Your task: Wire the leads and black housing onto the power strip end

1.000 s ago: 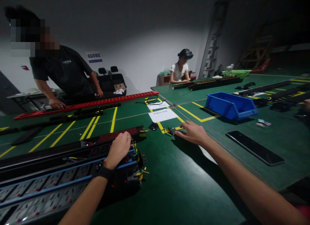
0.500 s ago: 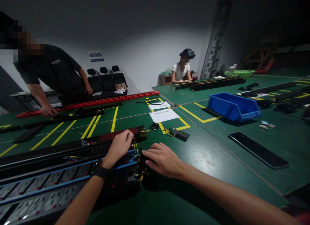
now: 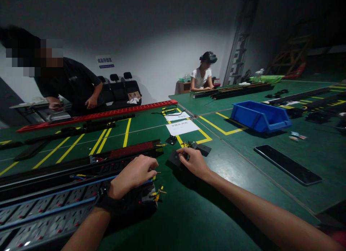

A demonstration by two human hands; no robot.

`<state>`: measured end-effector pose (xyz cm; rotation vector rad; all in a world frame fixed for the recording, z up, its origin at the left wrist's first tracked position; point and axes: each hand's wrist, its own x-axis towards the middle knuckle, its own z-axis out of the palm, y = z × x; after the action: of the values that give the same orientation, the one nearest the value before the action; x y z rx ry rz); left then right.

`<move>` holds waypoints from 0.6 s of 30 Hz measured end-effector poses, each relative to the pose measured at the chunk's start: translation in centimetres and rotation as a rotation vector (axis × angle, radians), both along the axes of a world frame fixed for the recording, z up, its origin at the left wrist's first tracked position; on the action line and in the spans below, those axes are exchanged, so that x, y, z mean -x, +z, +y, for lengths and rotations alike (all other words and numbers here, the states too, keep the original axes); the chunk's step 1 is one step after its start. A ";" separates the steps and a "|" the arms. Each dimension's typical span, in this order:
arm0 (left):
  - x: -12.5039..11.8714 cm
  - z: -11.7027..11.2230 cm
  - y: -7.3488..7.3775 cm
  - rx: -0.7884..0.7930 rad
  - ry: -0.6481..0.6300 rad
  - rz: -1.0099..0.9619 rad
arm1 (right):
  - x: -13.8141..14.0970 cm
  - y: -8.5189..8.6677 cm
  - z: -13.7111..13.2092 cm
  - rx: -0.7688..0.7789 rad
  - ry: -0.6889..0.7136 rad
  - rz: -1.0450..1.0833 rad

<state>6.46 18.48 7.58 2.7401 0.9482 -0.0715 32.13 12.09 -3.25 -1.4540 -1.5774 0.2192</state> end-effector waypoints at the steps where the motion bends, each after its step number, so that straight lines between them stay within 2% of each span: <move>1: 0.1 0.1 -0.3 -0.001 -0.013 0.000 | -0.2 0.0 0.1 0.027 0.001 0.036; 6: 0.4 0.3 -0.8 0.004 -0.036 -0.010 | -0.5 -0.1 0.3 0.091 0.012 0.102; 18: 0.8 1.1 -0.1 0.068 -0.088 -0.039 | -0.6 -0.7 0.5 0.118 0.016 0.076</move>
<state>5.70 19.55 7.50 2.7092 0.8000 -0.0647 32.77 12.60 -3.91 -1.5062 -1.5362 0.3778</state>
